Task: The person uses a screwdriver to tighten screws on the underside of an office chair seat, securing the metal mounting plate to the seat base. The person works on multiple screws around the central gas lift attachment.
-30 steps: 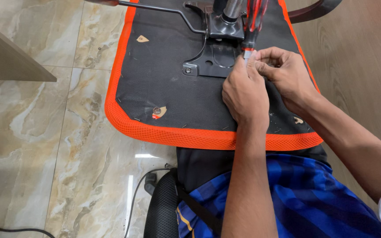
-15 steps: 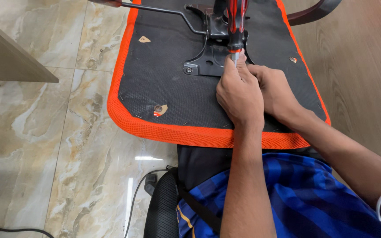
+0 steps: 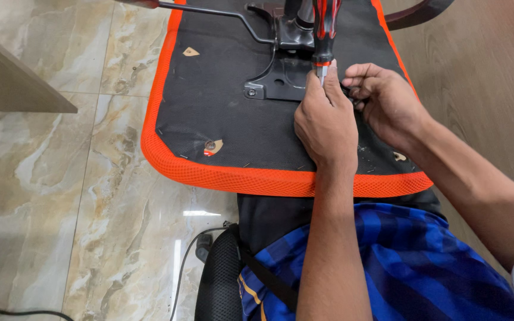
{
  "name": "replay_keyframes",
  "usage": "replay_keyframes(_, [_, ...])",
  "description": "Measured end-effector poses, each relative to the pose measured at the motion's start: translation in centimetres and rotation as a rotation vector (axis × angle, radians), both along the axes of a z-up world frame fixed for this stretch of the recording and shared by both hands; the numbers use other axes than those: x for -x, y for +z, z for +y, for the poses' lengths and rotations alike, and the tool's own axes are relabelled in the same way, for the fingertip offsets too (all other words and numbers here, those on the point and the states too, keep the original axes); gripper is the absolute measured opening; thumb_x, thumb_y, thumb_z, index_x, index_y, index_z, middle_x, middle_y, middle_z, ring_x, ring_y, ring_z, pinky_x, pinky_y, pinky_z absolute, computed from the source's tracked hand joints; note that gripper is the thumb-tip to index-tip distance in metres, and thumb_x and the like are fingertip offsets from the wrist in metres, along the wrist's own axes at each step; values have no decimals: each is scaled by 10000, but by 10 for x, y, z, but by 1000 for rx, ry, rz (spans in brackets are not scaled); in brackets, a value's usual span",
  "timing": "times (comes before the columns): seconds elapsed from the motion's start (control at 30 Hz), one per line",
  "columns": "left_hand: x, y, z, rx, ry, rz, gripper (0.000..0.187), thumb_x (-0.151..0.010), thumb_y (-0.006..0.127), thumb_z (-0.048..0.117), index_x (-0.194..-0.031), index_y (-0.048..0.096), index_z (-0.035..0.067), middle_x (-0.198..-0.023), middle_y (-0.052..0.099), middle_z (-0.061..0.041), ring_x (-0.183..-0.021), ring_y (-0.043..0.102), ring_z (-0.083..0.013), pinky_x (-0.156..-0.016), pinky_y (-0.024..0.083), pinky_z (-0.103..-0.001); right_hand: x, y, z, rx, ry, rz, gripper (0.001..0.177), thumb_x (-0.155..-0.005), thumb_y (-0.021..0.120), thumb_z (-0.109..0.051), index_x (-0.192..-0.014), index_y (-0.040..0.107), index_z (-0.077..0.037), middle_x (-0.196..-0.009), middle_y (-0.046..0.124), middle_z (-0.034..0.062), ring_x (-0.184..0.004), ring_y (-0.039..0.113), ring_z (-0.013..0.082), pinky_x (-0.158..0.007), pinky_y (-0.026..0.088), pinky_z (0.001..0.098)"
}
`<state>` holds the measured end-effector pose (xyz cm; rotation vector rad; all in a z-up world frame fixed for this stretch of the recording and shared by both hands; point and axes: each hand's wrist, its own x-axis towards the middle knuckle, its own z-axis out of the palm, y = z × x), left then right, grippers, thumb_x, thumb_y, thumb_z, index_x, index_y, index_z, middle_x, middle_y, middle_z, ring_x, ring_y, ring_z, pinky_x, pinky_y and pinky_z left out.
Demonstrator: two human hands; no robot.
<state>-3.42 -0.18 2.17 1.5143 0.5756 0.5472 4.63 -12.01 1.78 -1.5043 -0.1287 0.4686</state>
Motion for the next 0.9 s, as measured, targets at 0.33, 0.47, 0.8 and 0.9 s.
replay_keyframes(0.33, [-11, 0, -67, -50, -204, -115, 385, -1036, 521, 379, -888, 684, 63, -704, 706, -128, -661, 721, -339, -609, 547, -457, 23, 28, -76, 131, -178, -85, 321, -985, 598, 52, -1288, 524, -21, -1109, 718, 104, -1003, 695, 149, -913, 575, 280])
replay_keyframes(0.47, [-18, -8, -84, -60, -233, -147, 401, -1049, 521, 373, -864, 672, 51, -718, 704, -144, -683, 707, -371, -629, 529, -484, 42, 33, -103, 268, -205, -223, 365, -976, 681, 37, -1311, 541, 7, -1062, 734, 138, -957, 705, 164, -884, 581, 283])
replay_keyframes(0.8, [-15, -3, -93, -65, -294, -107, 372, -958, 558, 323, -722, 648, 51, -614, 670, -115, -567, 694, -324, -569, 525, -453, 64, 55, -109, 613, -69, -235, 442, -893, 690, 53, -1320, 589, 0, -988, 752, 113, -913, 712, 143, -858, 565, 280])
replay_keyframes(0.9, [-11, -1, -92, -62, -272, -141, 348, -955, 557, 317, -747, 682, 68, -630, 674, -126, -598, 691, -339, -584, 525, -456, 68, 60, -101, 709, -46, -243, 429, -892, 683, 45, -1310, 609, -14, -976, 761, 101, -904, 715, 143, -844, 563, 286])
